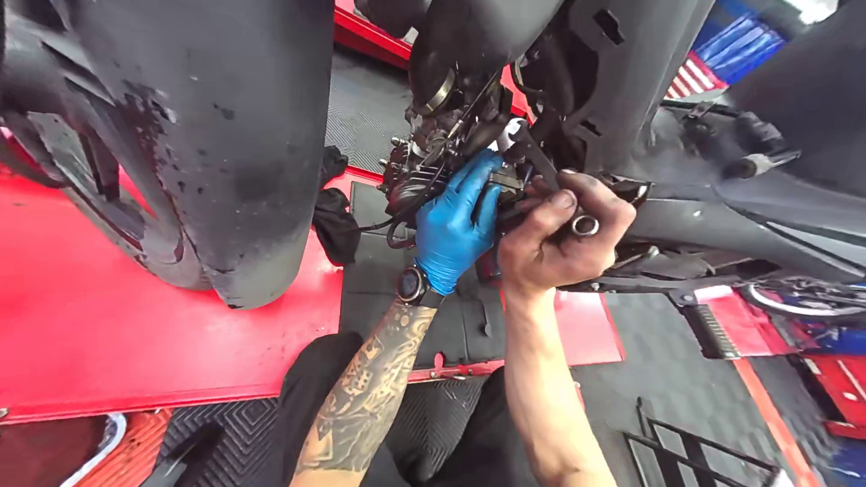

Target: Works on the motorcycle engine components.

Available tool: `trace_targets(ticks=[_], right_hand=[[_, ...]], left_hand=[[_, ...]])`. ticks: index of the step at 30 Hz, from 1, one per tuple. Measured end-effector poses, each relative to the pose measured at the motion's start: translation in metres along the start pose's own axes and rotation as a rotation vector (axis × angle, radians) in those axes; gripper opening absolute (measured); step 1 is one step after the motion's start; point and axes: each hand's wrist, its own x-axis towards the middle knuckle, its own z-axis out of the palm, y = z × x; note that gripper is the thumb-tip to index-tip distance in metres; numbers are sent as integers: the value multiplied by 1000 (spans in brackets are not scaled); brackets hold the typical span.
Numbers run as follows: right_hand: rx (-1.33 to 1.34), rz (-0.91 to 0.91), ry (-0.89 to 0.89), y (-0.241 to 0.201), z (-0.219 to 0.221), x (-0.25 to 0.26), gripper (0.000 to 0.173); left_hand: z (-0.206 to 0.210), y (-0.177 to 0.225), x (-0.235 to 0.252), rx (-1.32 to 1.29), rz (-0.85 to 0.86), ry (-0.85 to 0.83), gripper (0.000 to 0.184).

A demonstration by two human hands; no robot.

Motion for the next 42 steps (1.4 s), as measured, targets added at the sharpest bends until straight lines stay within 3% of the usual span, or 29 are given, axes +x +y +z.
trace_targets(ticks=[11,20,24,27,35,39,42], right_hand=[[-5,-18,-168,2,0,-2,31],[-108,198,-380,-10,-1,67,25],[-227,131,-309,-19,-6,68,26],[-139,56,-146,-24,-6,59,27],[-118,37,-6,-10,6,-5,26],[-115,54,-16,-11,13,-18,29],[-87,59,-158,-12,13,-19,38]], left_hand=[[-2,0,1,11,-2,-27,29],[-1,2,-1,57,-5,11,30],[0,2,-1,55,-7,5,29],[-1,1,0,47,2,0,28],[-2,-2,1,-4,9,-10,26],[-4,-2,1,-7,15,-18,27],[-4,-3,1,-9,25,-3,27]])
